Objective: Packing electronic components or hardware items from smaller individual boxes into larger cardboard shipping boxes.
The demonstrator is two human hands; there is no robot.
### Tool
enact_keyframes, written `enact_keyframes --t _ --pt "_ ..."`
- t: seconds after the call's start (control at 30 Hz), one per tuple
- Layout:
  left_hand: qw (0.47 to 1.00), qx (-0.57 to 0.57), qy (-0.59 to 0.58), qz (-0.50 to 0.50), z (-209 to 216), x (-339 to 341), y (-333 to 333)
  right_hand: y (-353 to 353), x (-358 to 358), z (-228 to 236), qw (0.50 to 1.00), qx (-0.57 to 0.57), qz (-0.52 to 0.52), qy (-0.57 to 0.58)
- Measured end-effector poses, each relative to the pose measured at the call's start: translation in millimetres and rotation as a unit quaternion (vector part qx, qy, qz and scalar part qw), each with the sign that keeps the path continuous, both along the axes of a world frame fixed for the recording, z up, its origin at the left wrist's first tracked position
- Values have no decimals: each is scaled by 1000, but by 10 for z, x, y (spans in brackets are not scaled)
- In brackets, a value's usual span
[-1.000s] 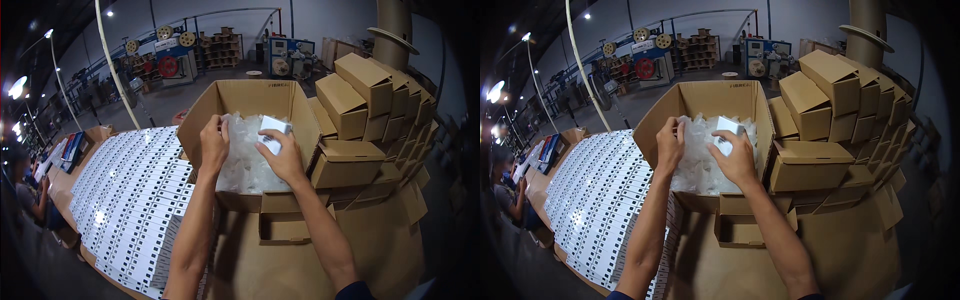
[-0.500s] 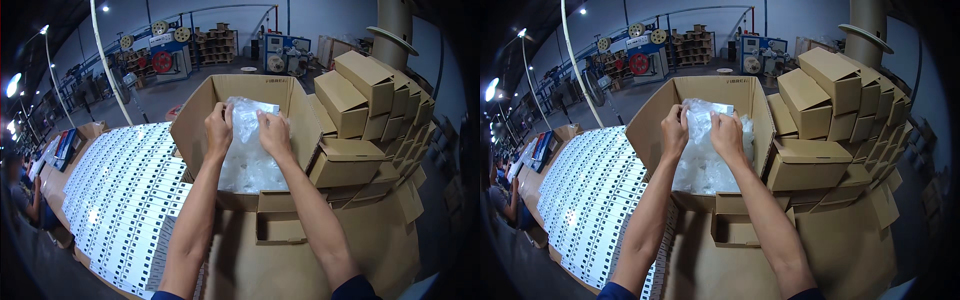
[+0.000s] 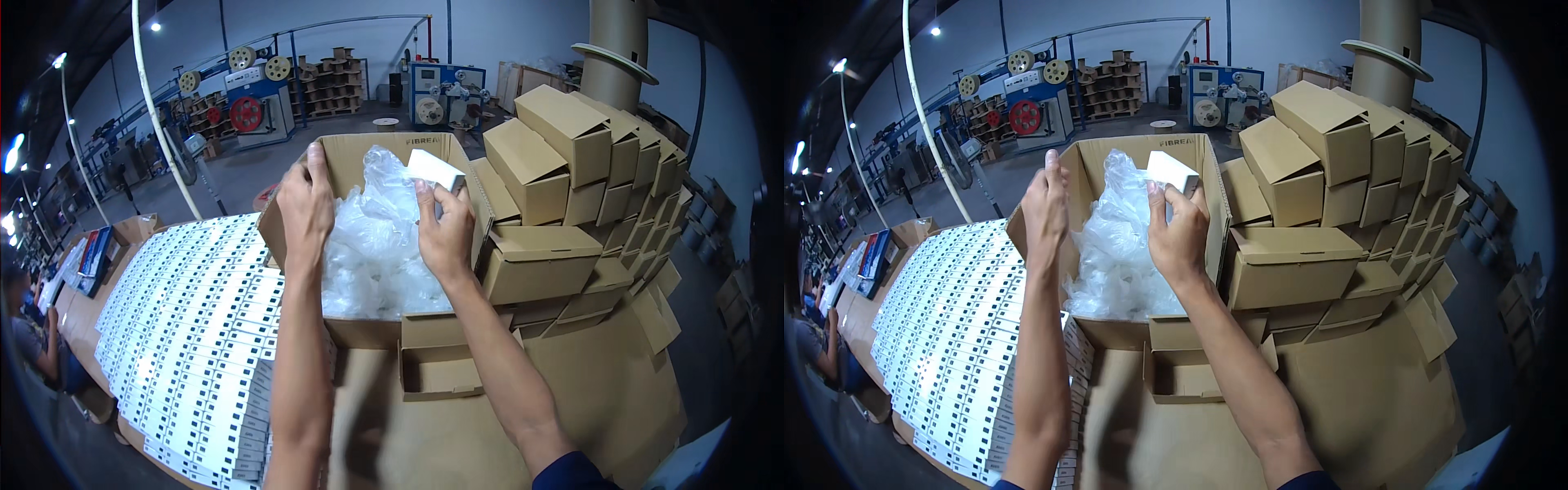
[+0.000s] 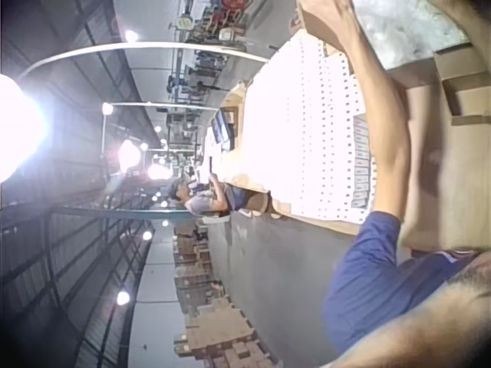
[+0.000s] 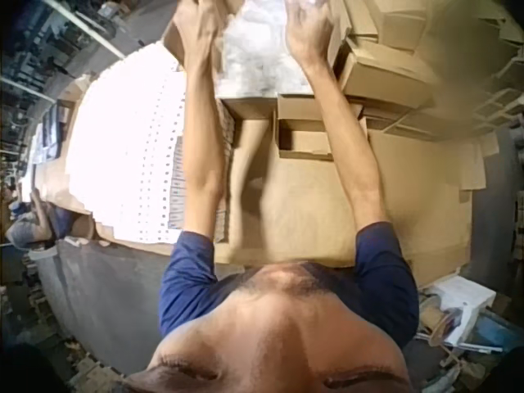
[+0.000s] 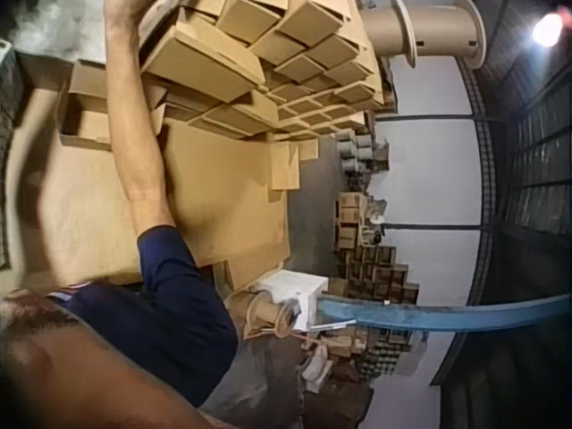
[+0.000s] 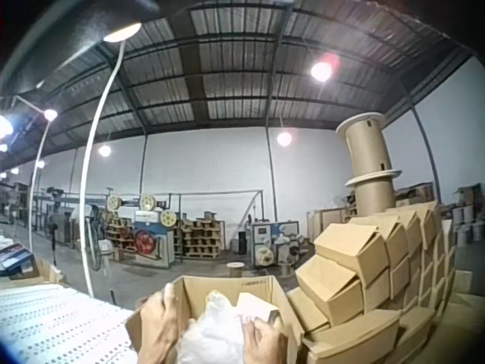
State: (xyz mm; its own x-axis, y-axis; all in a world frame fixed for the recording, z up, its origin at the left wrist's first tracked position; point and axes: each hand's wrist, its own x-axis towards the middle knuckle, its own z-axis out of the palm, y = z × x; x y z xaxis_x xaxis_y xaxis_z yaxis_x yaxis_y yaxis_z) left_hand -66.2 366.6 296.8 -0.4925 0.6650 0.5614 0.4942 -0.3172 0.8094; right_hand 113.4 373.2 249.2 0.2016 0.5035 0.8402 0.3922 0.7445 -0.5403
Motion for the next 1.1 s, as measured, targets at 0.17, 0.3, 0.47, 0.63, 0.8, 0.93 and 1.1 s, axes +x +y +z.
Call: enact_keyframes --t 0.17,0.3,0.47,0.63,0.8,0.93,1.1 --pt "980 -142 67 -124 -384 371 -877 -665 67 -117 998 -60 15 -22" --pt "937 -55 -235 -252 -929 429 -1917 -1367 381 -299 969 -157 143 128" --pt "901 -129 -223 -350 -1720 460 -2850 -2312 724 -935 964 -246 90 38" --pt "924 -235 -110 -282 -1959 728 -3176 -2906 822 -1591 949 -273 159 8" --pt "941 -206 -151 -220 -2205 892 -3365 -3367 885 -1917 905 -394 163 -9" --pt "893 -207 -279 -286 -2308 794 -3372 -3587 827 -2009 880 -432 197 34" --pt "885 0 -373 -280 -2093 673 -3229 -3697 808 -1916 903 -407 135 -9"
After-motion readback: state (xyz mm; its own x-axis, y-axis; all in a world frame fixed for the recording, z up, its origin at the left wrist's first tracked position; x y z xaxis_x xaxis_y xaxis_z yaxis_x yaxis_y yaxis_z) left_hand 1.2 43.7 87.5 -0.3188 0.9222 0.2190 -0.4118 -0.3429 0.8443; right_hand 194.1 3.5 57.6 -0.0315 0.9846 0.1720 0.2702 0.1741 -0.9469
